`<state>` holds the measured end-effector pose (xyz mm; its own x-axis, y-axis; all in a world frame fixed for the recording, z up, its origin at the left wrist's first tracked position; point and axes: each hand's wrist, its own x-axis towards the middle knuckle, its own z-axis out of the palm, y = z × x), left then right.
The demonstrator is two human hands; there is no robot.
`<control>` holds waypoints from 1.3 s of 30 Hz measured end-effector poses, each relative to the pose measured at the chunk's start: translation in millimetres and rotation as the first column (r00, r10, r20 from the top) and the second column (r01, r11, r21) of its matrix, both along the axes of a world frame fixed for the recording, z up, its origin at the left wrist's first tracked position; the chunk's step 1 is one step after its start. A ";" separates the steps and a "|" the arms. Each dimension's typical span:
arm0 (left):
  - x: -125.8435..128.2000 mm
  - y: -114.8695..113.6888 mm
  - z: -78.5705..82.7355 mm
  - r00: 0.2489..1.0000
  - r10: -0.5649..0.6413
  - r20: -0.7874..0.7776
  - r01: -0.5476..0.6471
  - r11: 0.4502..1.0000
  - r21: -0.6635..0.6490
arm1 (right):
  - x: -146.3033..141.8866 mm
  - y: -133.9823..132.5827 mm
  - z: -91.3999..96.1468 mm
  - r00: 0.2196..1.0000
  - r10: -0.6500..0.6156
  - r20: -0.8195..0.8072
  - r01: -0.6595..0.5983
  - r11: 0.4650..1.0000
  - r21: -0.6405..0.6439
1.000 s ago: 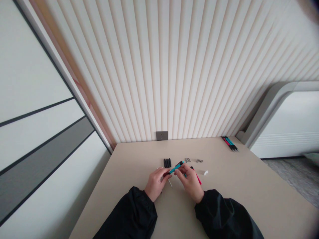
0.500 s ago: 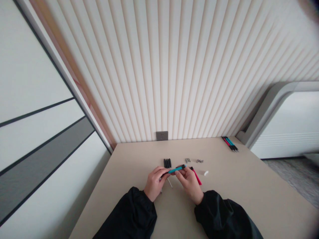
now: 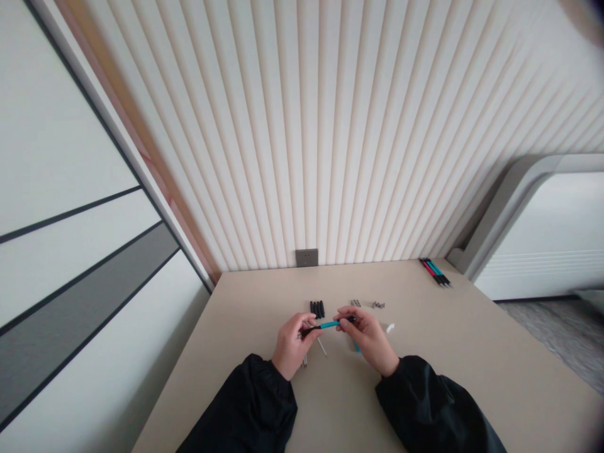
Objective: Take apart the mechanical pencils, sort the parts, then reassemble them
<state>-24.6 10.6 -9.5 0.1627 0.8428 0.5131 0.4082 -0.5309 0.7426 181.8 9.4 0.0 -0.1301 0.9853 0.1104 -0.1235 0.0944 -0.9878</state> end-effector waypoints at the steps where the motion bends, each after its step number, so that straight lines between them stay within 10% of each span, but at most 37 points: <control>1: 0.4 0.0 0.9 1.000 0.013 0.007 -0.012 1.000 -0.005 | 0.2 0.8 -1.5 0.999 0.008 -0.036 -0.008 1.000 -0.020; 16: 3.2 2.2 2.0 0.899 -0.014 0.437 0.170 0.932 -0.320 | 0.3 3.8 -13.8 0.982 -0.076 -0.174 0.053 0.990 -0.131; 39: 3.9 3.9 0.1 0.888 0.009 0.459 0.138 0.948 -0.285 | 2.6 -2.9 -6.3 0.996 -0.008 0.094 0.015 0.997 -0.073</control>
